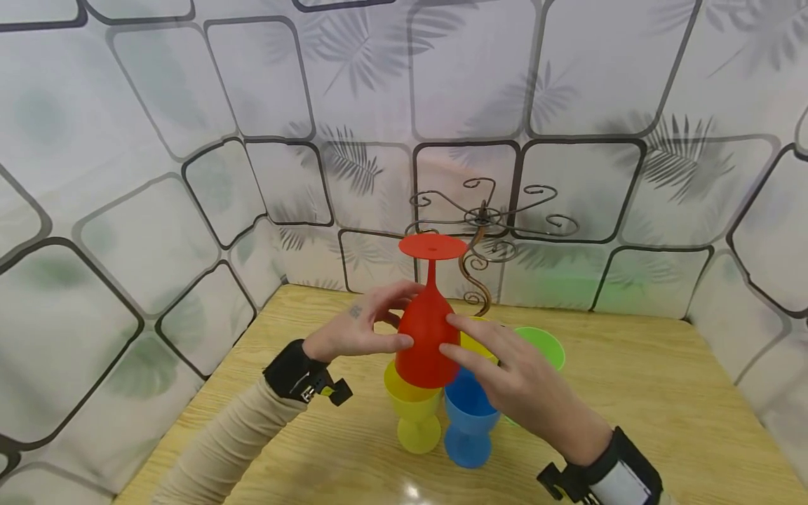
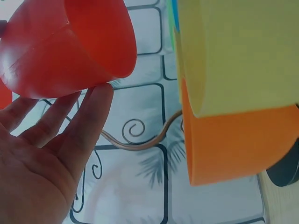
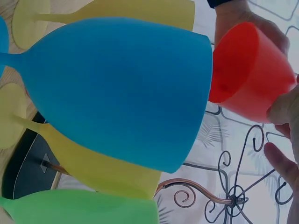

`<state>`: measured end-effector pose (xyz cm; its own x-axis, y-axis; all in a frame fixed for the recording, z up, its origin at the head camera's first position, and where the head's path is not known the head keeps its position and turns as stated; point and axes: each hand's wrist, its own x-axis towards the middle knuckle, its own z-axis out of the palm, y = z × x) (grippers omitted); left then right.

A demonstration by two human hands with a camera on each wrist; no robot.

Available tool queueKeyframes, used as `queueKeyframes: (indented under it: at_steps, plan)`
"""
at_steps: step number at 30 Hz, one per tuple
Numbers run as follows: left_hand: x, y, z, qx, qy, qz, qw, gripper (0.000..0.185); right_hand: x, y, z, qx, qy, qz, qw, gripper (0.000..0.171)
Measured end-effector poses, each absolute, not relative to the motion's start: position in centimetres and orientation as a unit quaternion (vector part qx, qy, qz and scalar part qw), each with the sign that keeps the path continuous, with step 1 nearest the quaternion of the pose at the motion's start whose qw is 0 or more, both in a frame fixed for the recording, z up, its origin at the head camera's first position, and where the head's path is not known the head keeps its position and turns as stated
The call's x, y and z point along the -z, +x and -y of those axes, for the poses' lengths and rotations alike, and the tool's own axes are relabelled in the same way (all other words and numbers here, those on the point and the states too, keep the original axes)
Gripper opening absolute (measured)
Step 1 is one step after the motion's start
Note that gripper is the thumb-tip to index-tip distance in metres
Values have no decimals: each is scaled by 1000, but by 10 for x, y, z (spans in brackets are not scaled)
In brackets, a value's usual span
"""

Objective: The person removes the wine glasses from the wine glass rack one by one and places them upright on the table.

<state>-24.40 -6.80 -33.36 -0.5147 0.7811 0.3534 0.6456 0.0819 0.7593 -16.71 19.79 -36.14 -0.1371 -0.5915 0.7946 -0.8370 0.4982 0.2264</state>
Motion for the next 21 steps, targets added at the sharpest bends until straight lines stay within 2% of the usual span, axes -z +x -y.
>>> queueKeyframes:
  at_steps: [10, 15, 21]
  plan:
    - [325, -230, 61, -492, 505, -705, 83, 96, 361, -162, -199, -97, 504, 692, 508, 31]
    - [324, -221, 55, -516, 514, -677, 104, 96, 357, -159, -198, -93, 527, 664, 522, 36]
    - [326, -211, 44, -509, 533, -667, 108, 91, 352, -155, -193, -100, 540, 613, 567, 37]
